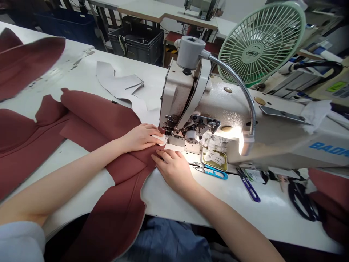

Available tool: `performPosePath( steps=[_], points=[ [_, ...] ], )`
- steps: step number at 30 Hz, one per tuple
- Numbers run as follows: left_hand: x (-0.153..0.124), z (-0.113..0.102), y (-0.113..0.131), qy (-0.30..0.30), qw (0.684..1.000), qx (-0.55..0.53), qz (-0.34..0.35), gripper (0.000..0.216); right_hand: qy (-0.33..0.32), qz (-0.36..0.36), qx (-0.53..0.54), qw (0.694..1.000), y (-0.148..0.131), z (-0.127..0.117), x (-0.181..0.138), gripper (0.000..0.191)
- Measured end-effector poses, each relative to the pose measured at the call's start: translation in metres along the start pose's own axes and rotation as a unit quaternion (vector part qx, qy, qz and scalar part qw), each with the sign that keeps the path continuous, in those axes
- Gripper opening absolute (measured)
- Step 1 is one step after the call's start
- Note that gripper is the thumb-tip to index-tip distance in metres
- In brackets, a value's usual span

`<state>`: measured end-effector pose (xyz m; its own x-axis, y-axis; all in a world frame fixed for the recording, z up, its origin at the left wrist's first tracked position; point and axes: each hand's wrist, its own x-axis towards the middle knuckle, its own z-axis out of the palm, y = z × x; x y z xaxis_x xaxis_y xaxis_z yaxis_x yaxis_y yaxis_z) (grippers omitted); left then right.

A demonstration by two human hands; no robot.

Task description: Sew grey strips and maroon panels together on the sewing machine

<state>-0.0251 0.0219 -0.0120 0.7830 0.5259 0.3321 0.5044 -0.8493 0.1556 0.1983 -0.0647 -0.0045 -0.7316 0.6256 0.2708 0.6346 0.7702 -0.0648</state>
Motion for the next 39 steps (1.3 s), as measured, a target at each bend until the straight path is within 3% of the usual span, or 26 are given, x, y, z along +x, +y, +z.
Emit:
performPosePath(
  steps=[10, 23, 32, 39],
  points=[
    [0.005, 0.002, -0.003, 0.019, 1.000, 0.004, -0.001, 0.028, -0.022, 0.012, 0.002, 1.000, 0.005, -0.004, 0.003, 0.032],
    [0.001, 0.000, 0.004, -0.016, 1.000, 0.004, -0.012, 0.027, -0.023, -0.002, 0.022, 1.000, -0.001, 0.000, 0.000, 0.033],
    [0.012, -0.013, -0.002, -0.036, 0.999, -0.016, -0.010, 0.030, -0.056, 0.005, 0.009, 0.998, -0.012, -0.015, -0.001, 0.046],
    [0.017, -0.010, -0.014, -0.009, 1.000, -0.010, 0.013, 0.026, -0.021, -0.007, -0.035, 0.999, -0.010, 0.000, -0.001, 0.040]
  ],
)
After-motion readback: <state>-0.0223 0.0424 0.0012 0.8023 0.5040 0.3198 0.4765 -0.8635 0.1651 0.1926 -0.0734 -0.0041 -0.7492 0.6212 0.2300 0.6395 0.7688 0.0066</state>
